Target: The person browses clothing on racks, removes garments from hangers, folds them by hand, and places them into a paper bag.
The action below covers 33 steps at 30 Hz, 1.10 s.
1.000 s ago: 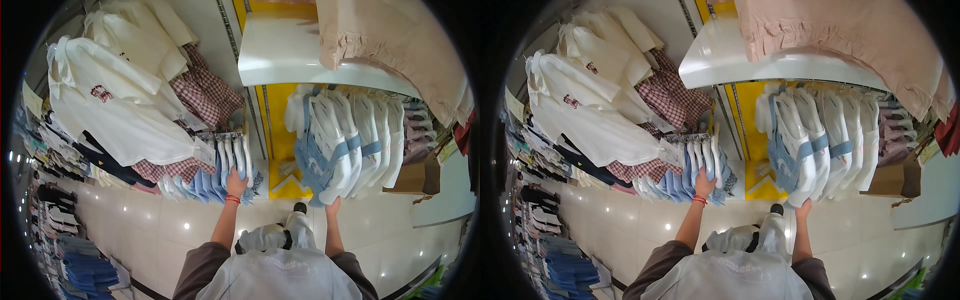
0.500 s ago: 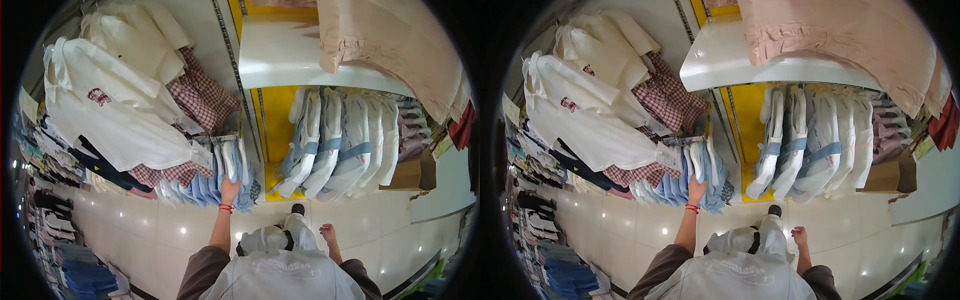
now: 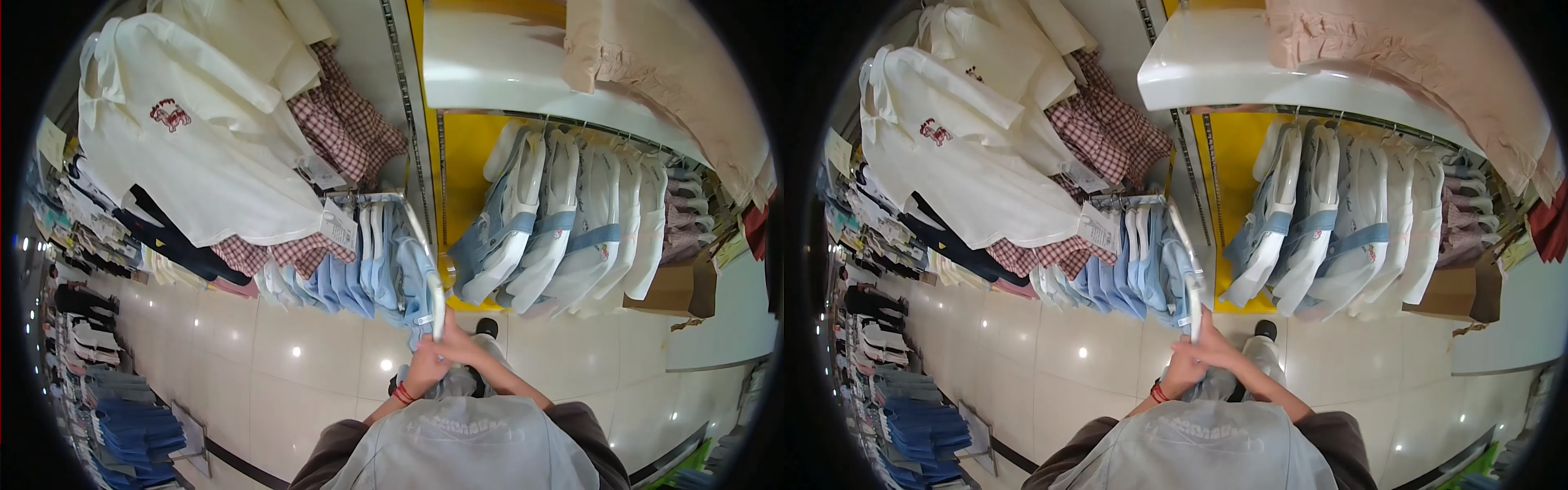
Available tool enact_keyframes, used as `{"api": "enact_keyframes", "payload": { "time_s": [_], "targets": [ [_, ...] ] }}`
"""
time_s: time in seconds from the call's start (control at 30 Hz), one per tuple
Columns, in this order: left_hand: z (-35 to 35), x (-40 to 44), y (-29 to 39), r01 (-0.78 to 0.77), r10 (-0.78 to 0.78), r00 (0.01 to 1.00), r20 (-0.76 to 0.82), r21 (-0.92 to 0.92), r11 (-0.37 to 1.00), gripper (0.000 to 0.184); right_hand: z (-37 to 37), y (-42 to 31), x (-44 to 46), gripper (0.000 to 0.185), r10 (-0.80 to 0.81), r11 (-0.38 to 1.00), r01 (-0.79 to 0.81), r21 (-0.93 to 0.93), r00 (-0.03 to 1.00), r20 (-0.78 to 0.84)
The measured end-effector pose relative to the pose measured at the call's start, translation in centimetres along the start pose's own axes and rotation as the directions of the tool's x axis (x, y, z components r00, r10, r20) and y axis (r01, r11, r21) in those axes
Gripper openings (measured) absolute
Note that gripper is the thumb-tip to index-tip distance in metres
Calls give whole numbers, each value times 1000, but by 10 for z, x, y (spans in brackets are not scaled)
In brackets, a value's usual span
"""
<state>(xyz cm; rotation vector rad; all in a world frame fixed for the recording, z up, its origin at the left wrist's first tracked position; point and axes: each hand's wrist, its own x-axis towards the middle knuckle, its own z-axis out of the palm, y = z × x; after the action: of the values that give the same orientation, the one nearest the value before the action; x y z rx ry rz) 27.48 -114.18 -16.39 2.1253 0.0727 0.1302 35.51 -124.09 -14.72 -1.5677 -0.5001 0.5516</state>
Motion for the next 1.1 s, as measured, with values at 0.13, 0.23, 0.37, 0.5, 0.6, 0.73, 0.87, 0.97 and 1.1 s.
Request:
{"api": "enact_keyframes", "payload": {
  "time_s": [0.13,0.23,0.37,0.5,0.6,0.73,0.87,0.97,1.1],
  "targets": [
    [-26,-3,46,165,-166,976,138,17,986,55,7,0,23,65,-70,965,46,-259,994,-85],
    [-24,-16,28,45,-62,950,307,62,997,69,-21,-18,20,54,45,928,-34,-372,999,22],
    [-39,-27,-28,98,-123,954,-275,-101,990,76,-66,-77,7,46,132,933,-15,-359,943,304],
    [-69,-22,-87,110,-185,973,-141,-422,900,58,-90,-115,8,47,155,987,-122,-101,882,445],
    [-84,-8,-75,355,-237,934,267,-614,705,50,-100,-133,17,51,136,983,-171,67,922,361],
    [-72,3,-64,347,-218,932,290,-537,769,30,-125,-145,39,46,-16,1000,19,-10,981,192],
    [-58,-19,-75,233,-337,939,-68,-594,770,24,-148,-165,39,36,-178,839,206,-504,978,104],
    [-58,-28,-86,214,-428,874,-230,-608,764,24,-145,-175,38,32,-207,795,192,-576,978,41],
    [-66,-37,-107,249,-398,893,-208,-509,824,23,-151,-177,43,29,-318,732,215,-646,947,-45]
  ]
}}
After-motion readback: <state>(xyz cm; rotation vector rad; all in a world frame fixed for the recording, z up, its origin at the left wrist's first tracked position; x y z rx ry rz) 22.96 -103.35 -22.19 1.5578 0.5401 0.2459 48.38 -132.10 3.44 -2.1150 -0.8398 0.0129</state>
